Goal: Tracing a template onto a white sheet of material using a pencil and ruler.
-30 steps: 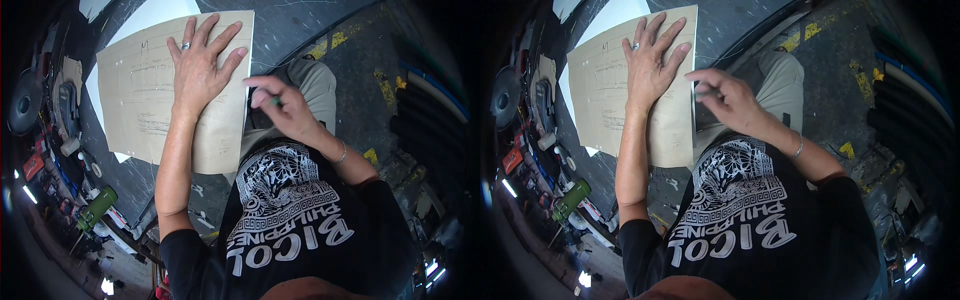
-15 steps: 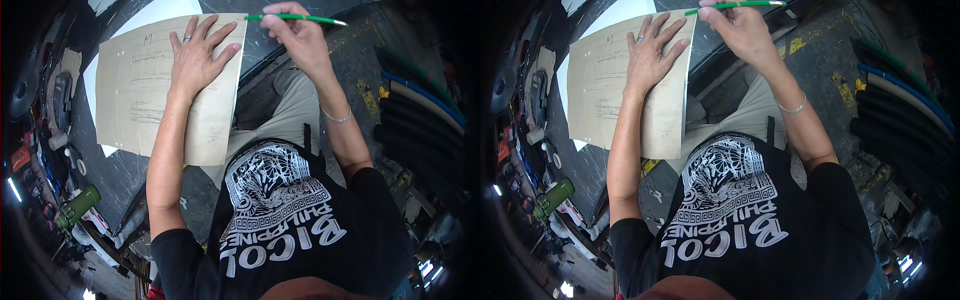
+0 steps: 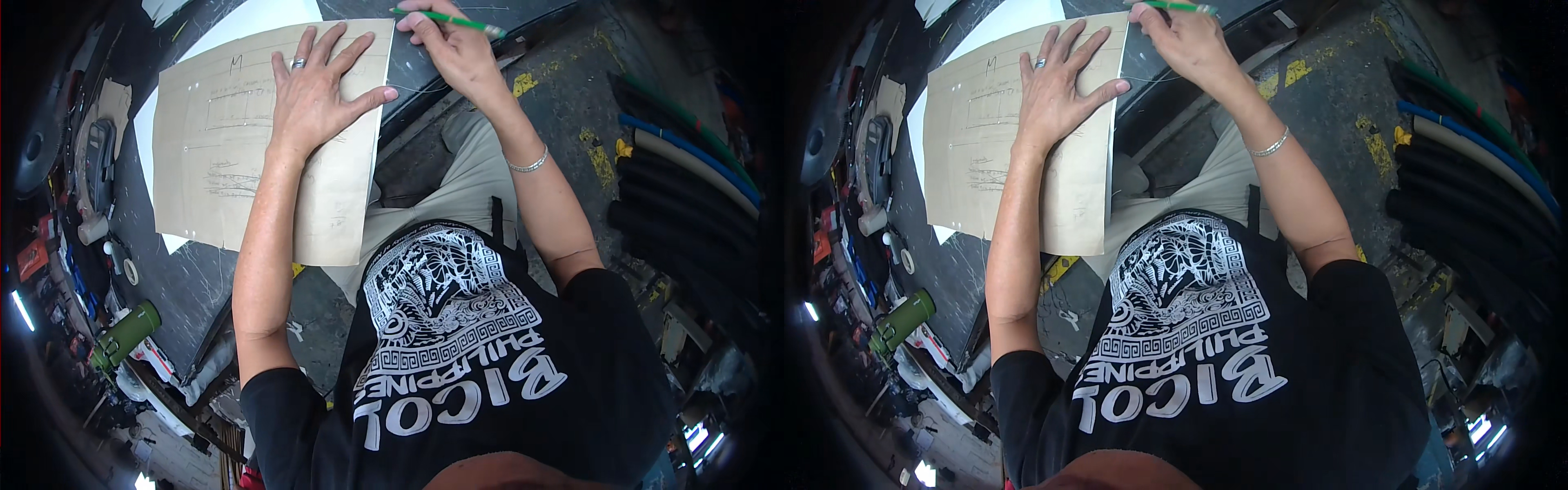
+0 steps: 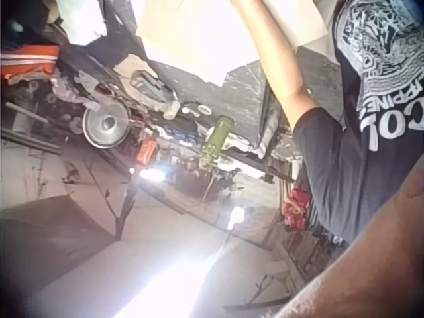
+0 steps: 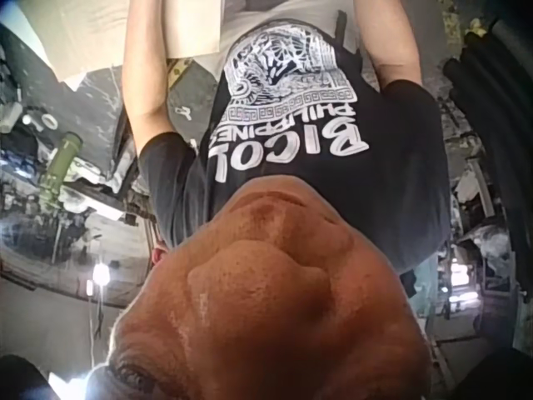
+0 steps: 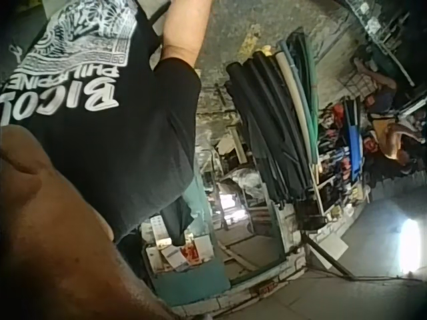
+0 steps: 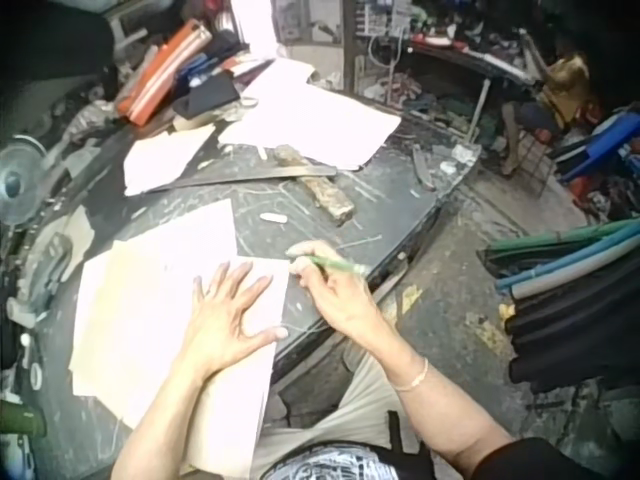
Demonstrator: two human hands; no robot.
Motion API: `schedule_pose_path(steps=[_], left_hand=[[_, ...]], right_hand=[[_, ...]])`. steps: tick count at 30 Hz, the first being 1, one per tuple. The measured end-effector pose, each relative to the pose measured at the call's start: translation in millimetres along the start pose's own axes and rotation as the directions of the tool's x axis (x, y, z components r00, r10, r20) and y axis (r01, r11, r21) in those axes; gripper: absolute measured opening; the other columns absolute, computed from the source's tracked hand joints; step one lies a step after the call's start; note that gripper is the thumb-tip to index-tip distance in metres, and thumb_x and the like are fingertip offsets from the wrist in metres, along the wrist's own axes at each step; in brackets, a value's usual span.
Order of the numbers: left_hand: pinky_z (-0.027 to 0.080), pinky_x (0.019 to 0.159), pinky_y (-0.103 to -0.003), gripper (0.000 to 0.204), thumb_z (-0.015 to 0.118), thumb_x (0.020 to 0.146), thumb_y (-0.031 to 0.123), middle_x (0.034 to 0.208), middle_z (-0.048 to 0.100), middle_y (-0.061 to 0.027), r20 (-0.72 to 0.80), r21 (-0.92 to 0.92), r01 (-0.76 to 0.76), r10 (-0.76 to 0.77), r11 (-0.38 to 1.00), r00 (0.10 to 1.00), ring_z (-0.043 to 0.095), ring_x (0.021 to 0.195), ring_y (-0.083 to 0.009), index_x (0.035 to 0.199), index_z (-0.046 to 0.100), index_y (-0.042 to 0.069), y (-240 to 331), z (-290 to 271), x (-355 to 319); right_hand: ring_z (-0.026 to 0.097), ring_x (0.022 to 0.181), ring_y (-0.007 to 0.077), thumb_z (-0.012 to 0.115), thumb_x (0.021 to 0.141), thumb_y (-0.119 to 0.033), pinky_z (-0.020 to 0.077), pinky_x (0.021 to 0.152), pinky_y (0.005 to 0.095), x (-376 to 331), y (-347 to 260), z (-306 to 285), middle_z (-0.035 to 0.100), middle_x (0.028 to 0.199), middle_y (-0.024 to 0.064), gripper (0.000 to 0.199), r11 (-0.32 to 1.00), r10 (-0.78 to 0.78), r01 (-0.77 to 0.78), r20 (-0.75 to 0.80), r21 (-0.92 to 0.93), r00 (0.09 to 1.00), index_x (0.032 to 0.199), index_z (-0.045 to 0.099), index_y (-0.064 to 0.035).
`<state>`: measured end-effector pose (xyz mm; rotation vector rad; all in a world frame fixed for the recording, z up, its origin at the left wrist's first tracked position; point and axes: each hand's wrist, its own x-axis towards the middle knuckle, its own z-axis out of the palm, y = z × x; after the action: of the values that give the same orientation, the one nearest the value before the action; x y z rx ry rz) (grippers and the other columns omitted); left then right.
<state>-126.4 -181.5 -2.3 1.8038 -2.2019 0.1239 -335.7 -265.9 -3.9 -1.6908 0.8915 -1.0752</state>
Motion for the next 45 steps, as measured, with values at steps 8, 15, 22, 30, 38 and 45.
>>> schedule_pose_path(steps=[8,15,22,30,38,45], left_hand=[[0.016,0.113,-0.077,0.087,0.065,0.070,0.084,0.153,0.049,-0.0067,-0.009,0.011,0.013,-0.013,1.000,1.000,0.031,0.149,-0.0359,0.142,0.059,0.035,0,2,-2],[0.014,0.114,-0.077,0.088,0.067,0.068,0.084,0.154,0.048,-0.0080,0.022,-0.015,-0.011,0.011,1.000,1.000,0.030,0.150,-0.0372,0.142,0.059,0.035,0,-3,-3],[0.013,0.114,-0.077,0.090,0.068,0.067,0.084,0.154,0.047,-0.0090,0.063,-0.047,-0.024,0.027,0.999,0.998,0.029,0.150,-0.0385,0.142,0.059,0.035,-1,-9,-1],[0.014,0.113,-0.078,0.093,0.069,0.065,0.084,0.155,0.046,-0.0096,0.076,-0.054,-0.033,0.037,0.998,0.996,0.029,0.150,-0.0385,0.143,0.058,0.034,-2,-12,-3],[0.015,0.113,-0.077,0.094,0.070,0.065,0.083,0.155,0.045,-0.0104,0.084,-0.054,-0.044,0.049,0.998,0.995,0.029,0.150,-0.0389,0.143,0.058,0.034,-1,-15,-6],[0.023,0.117,-0.066,0.080,0.070,0.079,0.065,0.150,0.050,-0.0141,-0.040,-0.357,-0.155,0.150,0.921,0.988,0.037,0.145,-0.0395,0.142,0.058,0.018,-8,-12,1]], right_hand=[[0.065,0.073,0.0186,0.065,0.096,-0.012,0.0506,0.066,0.0326,-7,-18,-2,0.067,0.086,0.0115,0.022,0.965,-0.116,0.113,0.002,-0.236,0.993,0.117,0.065,-0.0057],[0.065,0.076,0.0194,0.065,0.097,-0.013,0.0511,0.068,0.0325,-6,3,10,0.068,0.088,0.0101,0.022,0.946,-0.265,0.226,-0.154,-0.232,0.952,0.118,0.065,-0.0063],[0.066,0.088,0.0282,0.073,0.090,-0.015,0.0542,0.078,0.0390,-9,15,21,0.072,0.100,0.0096,0.034,0.747,-0.524,0.417,-0.072,-0.518,0.849,0.122,0.065,-0.0100],[0.064,0.094,0.0278,0.077,0.083,-0.020,0.0541,0.080,0.0407,-12,-6,29,0.068,0.095,0.0082,0.049,0.763,-0.349,0.234,-0.078,-0.602,0.934,0.128,0.061,-0.0127],[0.065,0.094,0.0280,0.079,0.083,-0.025,0.0542,0.079,0.0414,-13,-1,30,0.068,0.097,0.0080,0.044,0.755,-0.356,0.238,-0.077,-0.611,0.931,0.122,0.063,-0.0126],[0.060,0.086,0.0371,0.073,0.087,-0.019,0.0507,0.072,0.0461,-12,-20,27,0.062,0.087,0.0143,0.028,0.740,-0.440,0.321,-0.065,-0.591,0.895,0.108,0.061,-0.0060]])
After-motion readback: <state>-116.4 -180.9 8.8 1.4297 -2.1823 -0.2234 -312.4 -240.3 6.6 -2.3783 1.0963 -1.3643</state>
